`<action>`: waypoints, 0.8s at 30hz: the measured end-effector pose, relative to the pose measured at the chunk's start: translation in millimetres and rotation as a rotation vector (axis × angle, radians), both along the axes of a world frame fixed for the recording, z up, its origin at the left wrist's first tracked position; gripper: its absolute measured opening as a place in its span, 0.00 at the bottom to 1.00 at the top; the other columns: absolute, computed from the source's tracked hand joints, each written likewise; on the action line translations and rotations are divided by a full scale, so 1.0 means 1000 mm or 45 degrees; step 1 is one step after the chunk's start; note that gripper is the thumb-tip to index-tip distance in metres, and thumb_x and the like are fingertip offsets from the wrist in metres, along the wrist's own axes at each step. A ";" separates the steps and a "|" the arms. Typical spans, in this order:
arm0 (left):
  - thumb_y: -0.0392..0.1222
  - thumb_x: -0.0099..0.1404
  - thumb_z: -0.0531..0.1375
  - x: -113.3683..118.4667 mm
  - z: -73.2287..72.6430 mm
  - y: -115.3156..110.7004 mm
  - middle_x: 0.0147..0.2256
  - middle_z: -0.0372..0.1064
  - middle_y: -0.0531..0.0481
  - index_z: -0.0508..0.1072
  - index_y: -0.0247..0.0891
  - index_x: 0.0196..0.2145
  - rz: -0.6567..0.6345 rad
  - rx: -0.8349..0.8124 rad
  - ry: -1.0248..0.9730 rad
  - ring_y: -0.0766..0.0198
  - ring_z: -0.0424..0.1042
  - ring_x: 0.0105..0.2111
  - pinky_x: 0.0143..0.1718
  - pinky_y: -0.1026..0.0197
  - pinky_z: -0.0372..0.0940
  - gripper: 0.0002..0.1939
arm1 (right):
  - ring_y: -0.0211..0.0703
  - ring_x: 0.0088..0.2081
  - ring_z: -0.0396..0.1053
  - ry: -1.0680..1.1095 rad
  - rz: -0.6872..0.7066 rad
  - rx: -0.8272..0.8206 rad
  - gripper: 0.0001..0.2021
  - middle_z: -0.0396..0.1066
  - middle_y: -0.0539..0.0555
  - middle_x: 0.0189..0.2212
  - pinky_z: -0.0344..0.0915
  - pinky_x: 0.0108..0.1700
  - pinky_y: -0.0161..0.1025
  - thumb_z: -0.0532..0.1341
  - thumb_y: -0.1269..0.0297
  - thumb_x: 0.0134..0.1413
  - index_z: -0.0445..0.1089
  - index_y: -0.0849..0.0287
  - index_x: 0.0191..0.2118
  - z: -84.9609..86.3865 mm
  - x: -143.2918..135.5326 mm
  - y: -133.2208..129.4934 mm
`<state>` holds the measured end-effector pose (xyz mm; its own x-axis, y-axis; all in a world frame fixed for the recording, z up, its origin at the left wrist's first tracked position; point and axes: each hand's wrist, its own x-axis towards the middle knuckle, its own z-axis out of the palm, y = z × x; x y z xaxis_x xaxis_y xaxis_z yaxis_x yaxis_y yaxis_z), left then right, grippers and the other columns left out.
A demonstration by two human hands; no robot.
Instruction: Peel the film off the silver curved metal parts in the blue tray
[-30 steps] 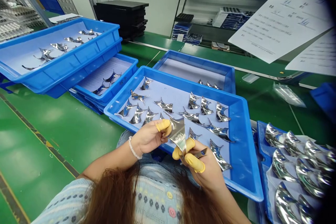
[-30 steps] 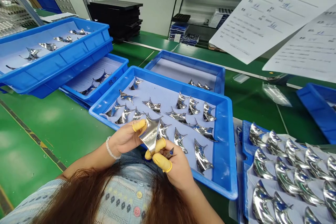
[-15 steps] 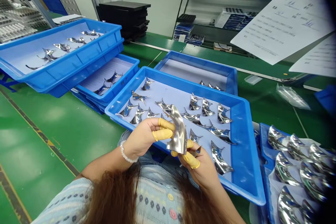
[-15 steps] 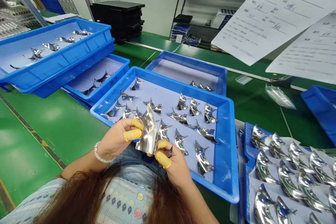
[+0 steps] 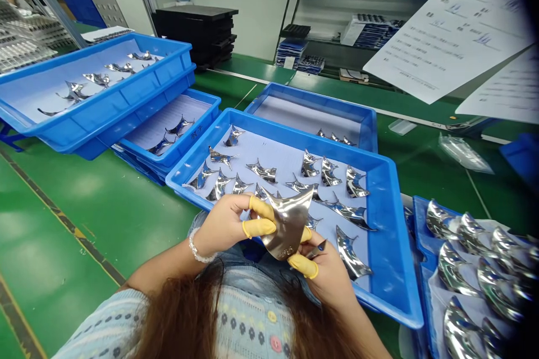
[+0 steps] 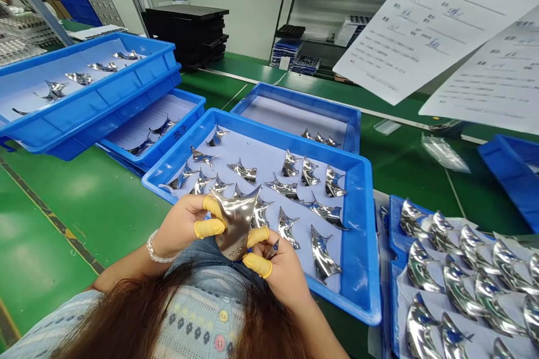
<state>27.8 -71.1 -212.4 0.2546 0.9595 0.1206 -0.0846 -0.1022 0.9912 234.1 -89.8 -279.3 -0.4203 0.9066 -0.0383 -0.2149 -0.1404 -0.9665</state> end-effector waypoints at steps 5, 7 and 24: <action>0.56 0.54 0.64 0.000 0.001 0.000 0.24 0.71 0.50 0.75 0.35 0.23 0.010 0.199 0.117 0.67 0.64 0.27 0.32 0.63 0.61 0.18 | 0.36 0.21 0.47 -0.015 -0.005 -0.030 0.16 0.51 0.43 0.18 0.47 0.24 0.35 0.71 0.52 0.43 0.70 0.55 0.33 0.000 0.000 0.001; 0.57 0.55 0.63 0.001 0.002 0.000 0.24 0.71 0.49 0.75 0.35 0.23 0.001 0.259 0.133 0.67 0.66 0.27 0.33 0.63 0.61 0.19 | 0.36 0.21 0.47 -0.029 -0.009 -0.025 0.16 0.52 0.44 0.18 0.47 0.24 0.35 0.72 0.52 0.42 0.70 0.56 0.32 0.001 0.000 0.001; 0.50 0.56 0.64 -0.002 0.007 0.007 0.26 0.71 0.50 0.74 0.34 0.25 -0.010 0.300 0.201 0.67 0.65 0.28 0.34 0.63 0.62 0.14 | 0.34 0.18 0.46 0.016 -0.174 -0.016 0.15 0.50 0.42 0.16 0.45 0.21 0.33 0.70 0.56 0.45 0.70 0.56 0.37 -0.001 -0.002 0.004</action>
<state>25.8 -63.8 -205.5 0.2949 0.9077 0.2985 0.0670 -0.3313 0.9411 231.6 -85.9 -280.5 -0.2935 0.9549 -0.0452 -0.2448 -0.1208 -0.9620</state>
